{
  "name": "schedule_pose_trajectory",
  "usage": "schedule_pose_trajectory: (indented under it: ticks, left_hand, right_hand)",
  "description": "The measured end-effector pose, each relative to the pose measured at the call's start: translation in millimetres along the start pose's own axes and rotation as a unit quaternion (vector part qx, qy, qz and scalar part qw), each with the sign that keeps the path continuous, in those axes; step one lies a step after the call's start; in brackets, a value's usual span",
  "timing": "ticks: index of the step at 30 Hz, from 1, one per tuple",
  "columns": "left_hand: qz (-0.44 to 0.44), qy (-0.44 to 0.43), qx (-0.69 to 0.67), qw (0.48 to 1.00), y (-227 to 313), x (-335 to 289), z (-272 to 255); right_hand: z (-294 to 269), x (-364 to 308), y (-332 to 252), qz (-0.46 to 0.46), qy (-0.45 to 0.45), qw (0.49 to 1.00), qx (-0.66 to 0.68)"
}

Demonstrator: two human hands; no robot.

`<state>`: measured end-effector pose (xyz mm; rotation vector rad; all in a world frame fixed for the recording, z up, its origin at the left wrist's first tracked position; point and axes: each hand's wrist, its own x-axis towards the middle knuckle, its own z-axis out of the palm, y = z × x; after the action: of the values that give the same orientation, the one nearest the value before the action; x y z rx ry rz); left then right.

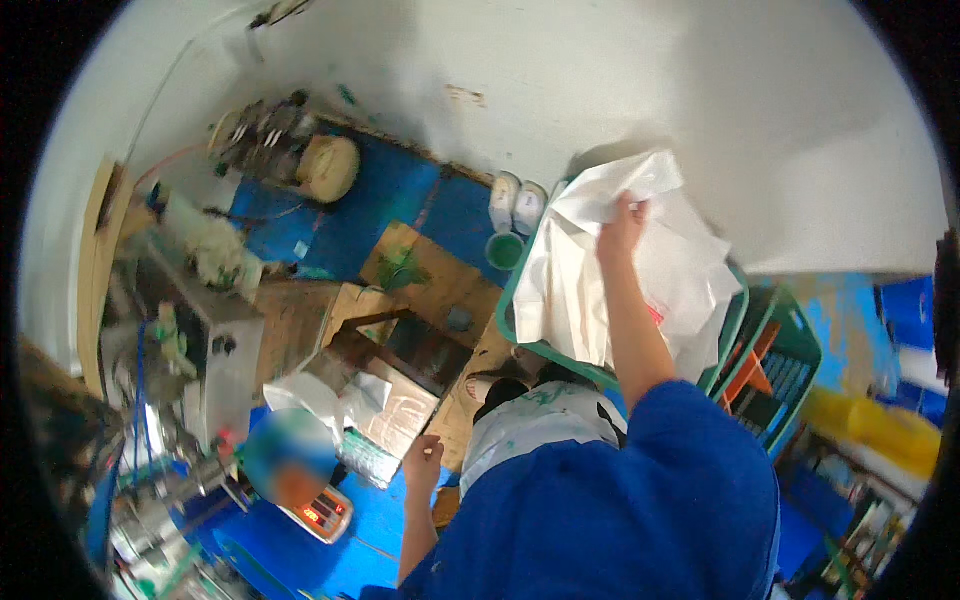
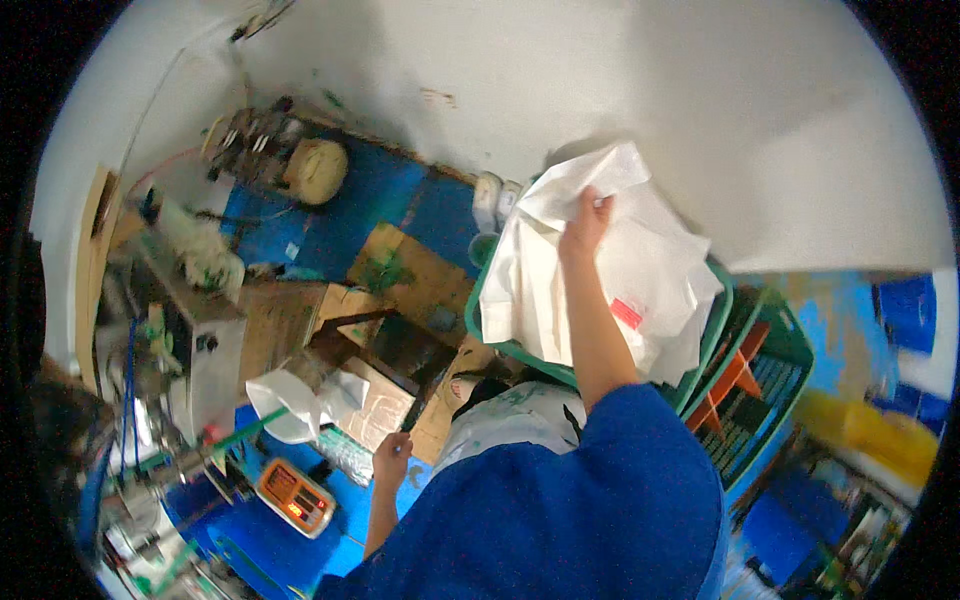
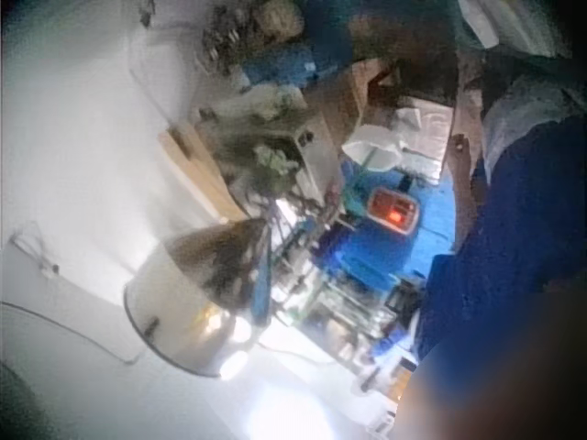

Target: The person scoops green powder from a large blue barrel into white paper bags using a green scoop, then places the filled bags into a green basket. The person repeats this process multiple times, moving between the barrel and the basket.

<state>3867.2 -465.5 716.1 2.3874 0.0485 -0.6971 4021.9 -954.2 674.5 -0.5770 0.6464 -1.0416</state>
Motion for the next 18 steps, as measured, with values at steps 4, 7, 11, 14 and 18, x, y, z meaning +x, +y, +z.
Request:
schedule_pose_trajectory:
  ticks: [4, 7, 11, 14, 18]
  left_hand:
    - [-0.07, 0.004, -0.002, 0.998, -7, -28, 10]
    - [-0.068, 0.025, -0.005, 0.997, -23, -56, 20]
    - [-0.109, 0.032, -0.012, 0.993, -47, -81, 37]
    - [-0.124, 0.134, -0.068, 0.981, -77, -89, 25]
    - [-0.147, 0.453, -0.07, 0.877, -138, -96, -64]
  right_hand:
    - [37, -42, -103, -0.213, -0.145, 0.893, -0.368]
    - [2, -54, -134, -0.168, -0.398, 0.74, -0.515]
    - [-114, -69, -76, -0.035, -0.437, 0.645, -0.626]
    - [-183, -75, -35, 0.109, -0.454, 0.467, -0.751]
    - [-172, -88, -11, -0.042, -0.307, 0.403, -0.861]
